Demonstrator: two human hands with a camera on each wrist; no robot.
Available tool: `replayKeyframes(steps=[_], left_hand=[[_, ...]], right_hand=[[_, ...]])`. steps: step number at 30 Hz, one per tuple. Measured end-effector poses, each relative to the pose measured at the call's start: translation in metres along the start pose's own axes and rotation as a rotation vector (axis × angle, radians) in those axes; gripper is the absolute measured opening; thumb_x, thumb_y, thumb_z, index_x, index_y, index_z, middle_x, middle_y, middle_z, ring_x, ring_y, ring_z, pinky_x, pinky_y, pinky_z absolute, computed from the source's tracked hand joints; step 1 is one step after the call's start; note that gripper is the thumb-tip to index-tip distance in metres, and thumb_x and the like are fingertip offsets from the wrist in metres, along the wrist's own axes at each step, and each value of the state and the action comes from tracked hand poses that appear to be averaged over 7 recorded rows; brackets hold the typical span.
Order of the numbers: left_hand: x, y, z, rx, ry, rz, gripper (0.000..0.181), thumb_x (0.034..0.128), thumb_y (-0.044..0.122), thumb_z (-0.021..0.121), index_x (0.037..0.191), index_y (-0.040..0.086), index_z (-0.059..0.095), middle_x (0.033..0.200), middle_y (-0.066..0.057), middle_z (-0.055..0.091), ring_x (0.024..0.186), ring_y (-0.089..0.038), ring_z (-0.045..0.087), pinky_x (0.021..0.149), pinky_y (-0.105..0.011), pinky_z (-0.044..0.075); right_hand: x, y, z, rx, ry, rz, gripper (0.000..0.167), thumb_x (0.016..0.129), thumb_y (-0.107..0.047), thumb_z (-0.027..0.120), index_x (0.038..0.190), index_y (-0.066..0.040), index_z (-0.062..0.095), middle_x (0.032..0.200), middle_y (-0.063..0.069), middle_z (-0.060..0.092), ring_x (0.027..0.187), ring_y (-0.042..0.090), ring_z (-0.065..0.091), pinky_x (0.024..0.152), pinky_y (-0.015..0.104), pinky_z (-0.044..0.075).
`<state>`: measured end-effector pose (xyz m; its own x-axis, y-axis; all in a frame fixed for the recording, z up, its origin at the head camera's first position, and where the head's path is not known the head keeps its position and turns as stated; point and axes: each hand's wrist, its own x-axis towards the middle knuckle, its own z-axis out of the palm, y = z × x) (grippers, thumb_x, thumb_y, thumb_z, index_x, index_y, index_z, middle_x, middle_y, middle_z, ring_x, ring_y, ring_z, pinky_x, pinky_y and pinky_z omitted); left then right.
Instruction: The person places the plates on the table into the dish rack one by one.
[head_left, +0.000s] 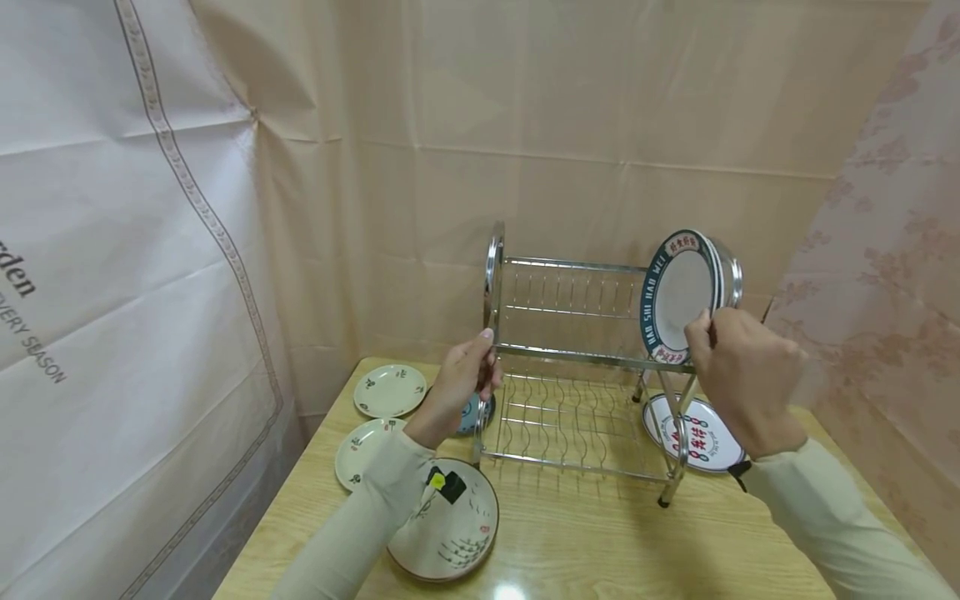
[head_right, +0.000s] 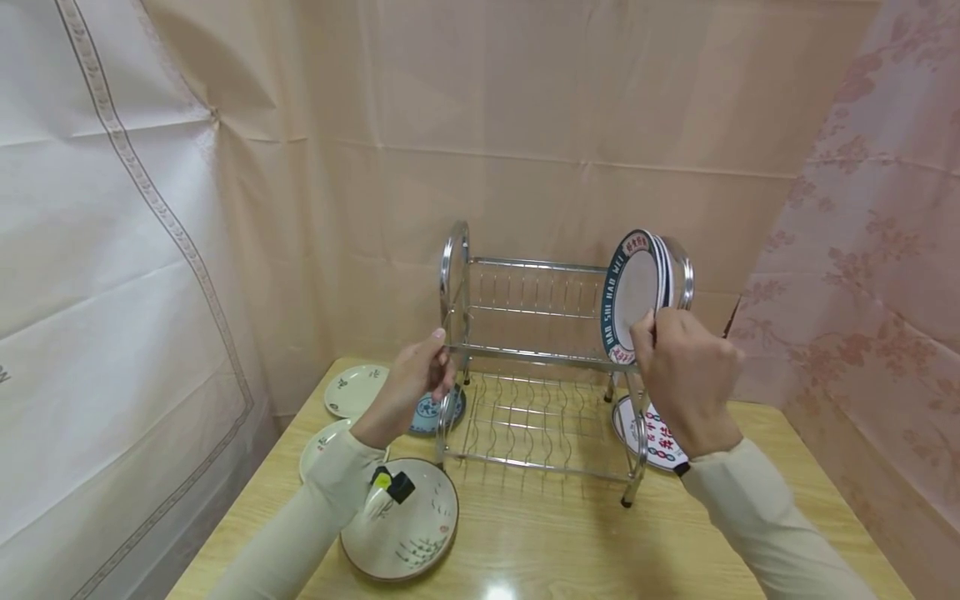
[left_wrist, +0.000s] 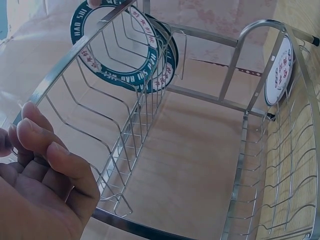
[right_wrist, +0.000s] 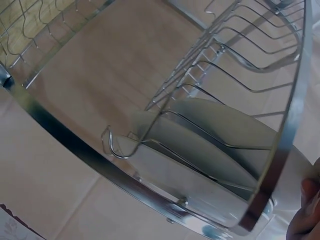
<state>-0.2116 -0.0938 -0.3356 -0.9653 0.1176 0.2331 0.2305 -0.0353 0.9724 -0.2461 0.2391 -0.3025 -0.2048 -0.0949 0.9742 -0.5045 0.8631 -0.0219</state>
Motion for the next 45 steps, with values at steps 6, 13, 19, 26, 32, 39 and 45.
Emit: replayKeyframes(steps=[6, 13, 19, 26, 32, 39, 45], left_hand=[[0.000, 0.000, 0.000, 0.007, -0.004, 0.002, 0.047, 0.1099, 0.048, 0.042, 0.082, 0.011, 0.050, 0.068, -0.001, 0.057, 0.053, -0.012, 0.044, 0.054, -0.022, 0.040], [0.000, 0.002, 0.000, 0.026, -0.007, 0.007, 0.046, 0.1106, 0.046, 0.040, 0.083, 0.011, 0.049, 0.068, -0.001, 0.057, 0.053, -0.011, 0.044, 0.054, -0.022, 0.041], [0.000, 0.002, 0.001, 0.020, -0.011, -0.002, 0.046, 0.1102, 0.047, 0.041, 0.083, 0.011, 0.050, 0.069, -0.001, 0.057, 0.054, -0.012, 0.044, 0.055, -0.022, 0.041], [-0.001, 0.002, 0.000, 0.017, -0.004, 0.003, 0.046, 0.1107, 0.046, 0.041, 0.083, 0.010, 0.049, 0.069, -0.003, 0.057, 0.053, -0.012, 0.044, 0.054, -0.022, 0.040], [0.000, 0.002, 0.001, 0.024, 0.007, 0.006, 0.047, 0.1104, 0.047, 0.041, 0.082, 0.010, 0.049, 0.068, -0.002, 0.057, 0.053, -0.012, 0.044, 0.054, -0.023, 0.040], [0.001, 0.001, 0.001, 0.037, 0.009, 0.004, 0.047, 0.1103, 0.047, 0.041, 0.083, 0.010, 0.049, 0.068, -0.002, 0.057, 0.053, -0.013, 0.044, 0.054, -0.023, 0.040], [0.000, 0.000, 0.000, 0.039, 0.011, 0.008, 0.048, 0.1102, 0.048, 0.041, 0.083, 0.010, 0.050, 0.068, -0.002, 0.057, 0.052, -0.013, 0.044, 0.054, -0.023, 0.040]], right_hand=[[-0.004, 0.004, 0.009, -0.002, -0.028, 0.027, 0.040, 0.095, -0.013, 0.048, 0.057, -0.010, 0.038, 0.046, 0.005, 0.031, 0.039, 0.019, 0.022, 0.040, 0.034, 0.012], [-0.004, 0.007, 0.015, -0.011, -0.071, 0.061, 0.041, 0.096, -0.012, 0.049, 0.057, -0.011, 0.037, 0.047, 0.004, 0.030, 0.039, 0.020, 0.023, 0.039, 0.034, 0.012], [-0.007, 0.009, 0.019, -0.021, -0.077, 0.089, 0.043, 0.096, -0.014, 0.049, 0.055, -0.013, 0.036, 0.046, 0.003, 0.029, 0.038, 0.021, 0.024, 0.040, 0.034, 0.013], [-0.009, 0.010, 0.021, -0.022, -0.089, 0.100, 0.045, 0.097, -0.016, 0.050, 0.054, -0.013, 0.036, 0.045, 0.003, 0.029, 0.038, 0.022, 0.025, 0.040, 0.035, 0.013], [-0.008, 0.013, 0.020, -0.038, -0.139, 0.117, 0.046, 0.098, -0.014, 0.050, 0.053, -0.013, 0.036, 0.044, 0.003, 0.029, 0.038, 0.023, 0.026, 0.040, 0.035, 0.014], [-0.008, 0.013, 0.014, -0.028, -0.264, 0.180, 0.050, 0.102, -0.019, 0.055, 0.054, -0.011, 0.042, 0.045, 0.003, 0.036, 0.040, 0.021, 0.030, 0.042, 0.035, 0.017], [-0.009, 0.015, 0.011, 0.006, -0.294, 0.202, 0.051, 0.102, -0.027, 0.063, 0.056, -0.010, 0.049, 0.047, 0.004, 0.043, 0.042, 0.019, 0.032, 0.044, 0.036, 0.019]])
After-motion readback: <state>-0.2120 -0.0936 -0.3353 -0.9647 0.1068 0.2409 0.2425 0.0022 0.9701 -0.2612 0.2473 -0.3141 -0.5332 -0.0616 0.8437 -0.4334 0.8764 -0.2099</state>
